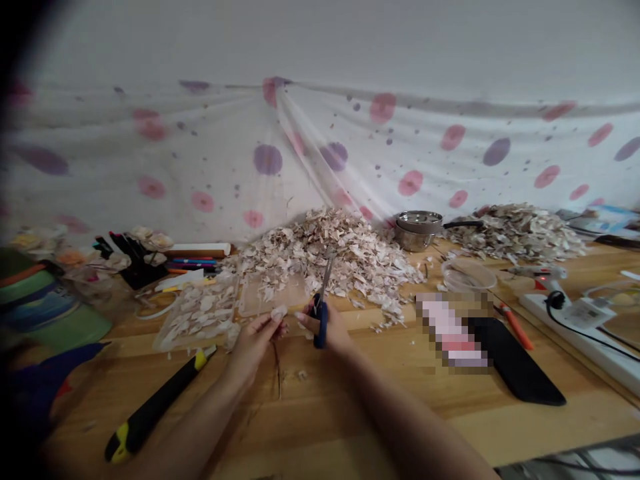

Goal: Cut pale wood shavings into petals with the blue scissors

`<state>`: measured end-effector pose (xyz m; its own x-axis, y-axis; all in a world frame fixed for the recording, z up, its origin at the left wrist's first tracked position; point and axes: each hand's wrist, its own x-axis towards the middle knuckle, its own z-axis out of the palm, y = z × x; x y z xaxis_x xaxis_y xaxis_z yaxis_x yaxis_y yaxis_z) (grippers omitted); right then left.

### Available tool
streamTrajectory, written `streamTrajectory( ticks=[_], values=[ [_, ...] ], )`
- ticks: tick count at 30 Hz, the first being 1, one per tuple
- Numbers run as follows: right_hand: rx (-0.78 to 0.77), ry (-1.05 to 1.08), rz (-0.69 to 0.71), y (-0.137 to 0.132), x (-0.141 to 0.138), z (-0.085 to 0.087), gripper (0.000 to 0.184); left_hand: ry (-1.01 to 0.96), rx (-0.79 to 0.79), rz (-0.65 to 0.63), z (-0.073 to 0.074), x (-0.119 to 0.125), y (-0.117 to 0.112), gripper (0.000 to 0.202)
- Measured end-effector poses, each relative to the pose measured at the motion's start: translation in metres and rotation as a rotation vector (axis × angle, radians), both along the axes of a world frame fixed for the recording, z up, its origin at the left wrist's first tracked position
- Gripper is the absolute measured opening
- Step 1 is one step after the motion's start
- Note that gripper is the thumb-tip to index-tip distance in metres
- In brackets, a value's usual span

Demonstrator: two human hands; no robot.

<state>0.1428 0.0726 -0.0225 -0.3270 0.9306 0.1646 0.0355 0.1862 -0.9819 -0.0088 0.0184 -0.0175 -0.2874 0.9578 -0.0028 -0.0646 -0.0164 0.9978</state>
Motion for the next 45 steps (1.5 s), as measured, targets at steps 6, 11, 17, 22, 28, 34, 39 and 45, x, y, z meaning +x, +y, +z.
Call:
streamTrajectory(
  ticks=[6, 11, 17, 22, 28, 34, 39, 45],
  values=[
    [-0.028, 0.08, -0.001, -0.006, 0.012, -0.003, 0.037, 0.094, -0.048, -0.163, -0.007, 0.011, -0.005, 0.04],
    [0.076, 0.045, 0.02, -0.016, 0.01, -0.005, 0.029, 0.14, -0.053, -0.26, -0.012, 0.021, -0.009, 0.04],
    [0.218, -0.064, -0.026, -0.02, 0.012, -0.004, 0.016, 0.174, -0.005, -0.296, -0.013, 0.025, -0.01, 0.036],
    [0.247, -0.057, -0.023, -0.022, 0.014, 0.0, 0.015, 0.367, 0.025, -0.261, -0.005, 0.022, -0.014, 0.028],
    [0.212, 0.084, -0.114, -0.026, 0.007, -0.003, 0.023, 0.596, 0.136, -0.112, 0.003, 0.012, -0.012, 0.031],
    [-0.043, 0.172, 0.141, -0.052, -0.004, -0.007, 0.041, 0.979, 0.461, 0.272, 0.021, -0.013, -0.017, 0.018],
    [-0.047, 0.029, 0.364, -0.07, -0.006, -0.007, 0.043, 1.177, 0.612, 0.421, 0.024, -0.017, -0.022, 0.013],
    [0.029, 0.004, 0.416, -0.07, -0.005, -0.001, 0.036, 1.25, 0.654, 0.422, 0.018, -0.009, -0.025, 0.015]
  ],
)
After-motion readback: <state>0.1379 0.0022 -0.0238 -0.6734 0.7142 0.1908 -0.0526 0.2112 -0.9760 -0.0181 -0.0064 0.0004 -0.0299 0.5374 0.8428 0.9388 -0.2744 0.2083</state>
